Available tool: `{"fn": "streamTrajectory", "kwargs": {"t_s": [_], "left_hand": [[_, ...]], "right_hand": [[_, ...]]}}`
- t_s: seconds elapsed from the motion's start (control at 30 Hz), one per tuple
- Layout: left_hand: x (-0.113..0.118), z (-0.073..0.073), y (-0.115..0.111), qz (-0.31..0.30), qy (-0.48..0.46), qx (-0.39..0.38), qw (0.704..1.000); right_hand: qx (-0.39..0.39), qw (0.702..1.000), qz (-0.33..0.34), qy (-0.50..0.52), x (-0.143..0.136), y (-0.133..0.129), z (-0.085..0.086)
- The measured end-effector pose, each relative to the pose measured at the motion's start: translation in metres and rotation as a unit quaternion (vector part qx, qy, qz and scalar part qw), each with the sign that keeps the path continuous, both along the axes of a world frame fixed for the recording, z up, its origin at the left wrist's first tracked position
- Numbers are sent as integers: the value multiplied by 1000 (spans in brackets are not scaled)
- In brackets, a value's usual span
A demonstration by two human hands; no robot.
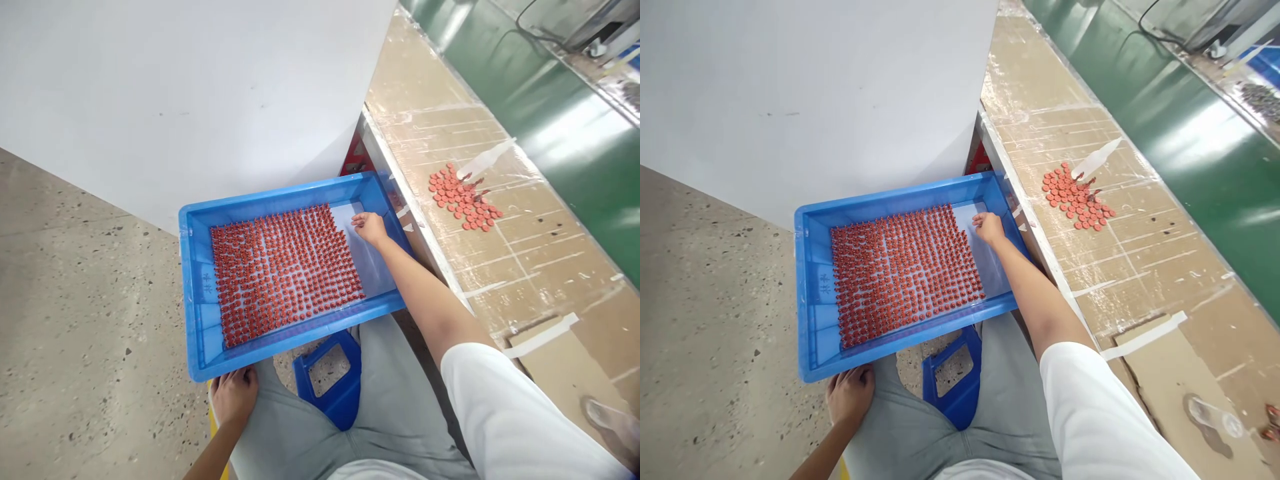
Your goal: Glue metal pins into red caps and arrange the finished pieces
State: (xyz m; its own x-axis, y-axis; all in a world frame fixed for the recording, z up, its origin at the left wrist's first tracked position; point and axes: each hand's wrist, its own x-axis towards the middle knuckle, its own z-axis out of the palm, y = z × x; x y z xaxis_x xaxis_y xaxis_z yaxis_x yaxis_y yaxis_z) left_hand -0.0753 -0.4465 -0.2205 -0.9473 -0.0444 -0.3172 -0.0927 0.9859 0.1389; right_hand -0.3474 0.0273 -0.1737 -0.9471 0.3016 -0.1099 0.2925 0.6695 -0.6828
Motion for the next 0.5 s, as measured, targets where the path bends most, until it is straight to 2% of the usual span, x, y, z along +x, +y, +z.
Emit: {"fn": "streamTrajectory", "kwargs": {"t_s": [0.07,0.13,0.2,0.27,0.33,0.4,0.43,0.5], "left_hand": [[-2,6,3,-12,19,14,1000],[-4,14,6,2,22,52,998],[-6,21,8,29,10,103,994],[-6,27,10,42,4,136,990],[-5,34,13,47,1,165,985],[-2,50,21,50,-8,211,976],[1,64,26,51,-13,239,970],[10,109,32,47,-16,312,949]], "right_hand": [[14,999,-36,33,20,-9,24],[20,995,-60,75,54,-27,51],[0,985,-74,153,105,-54,77],[-11,974,-61,217,167,-85,94],[-31,978,-3,207,232,-113,100],[-51,983,101,141,289,-132,92],[-44,980,171,91,313,-138,85],[1,966,259,-13,349,-141,66]]}}
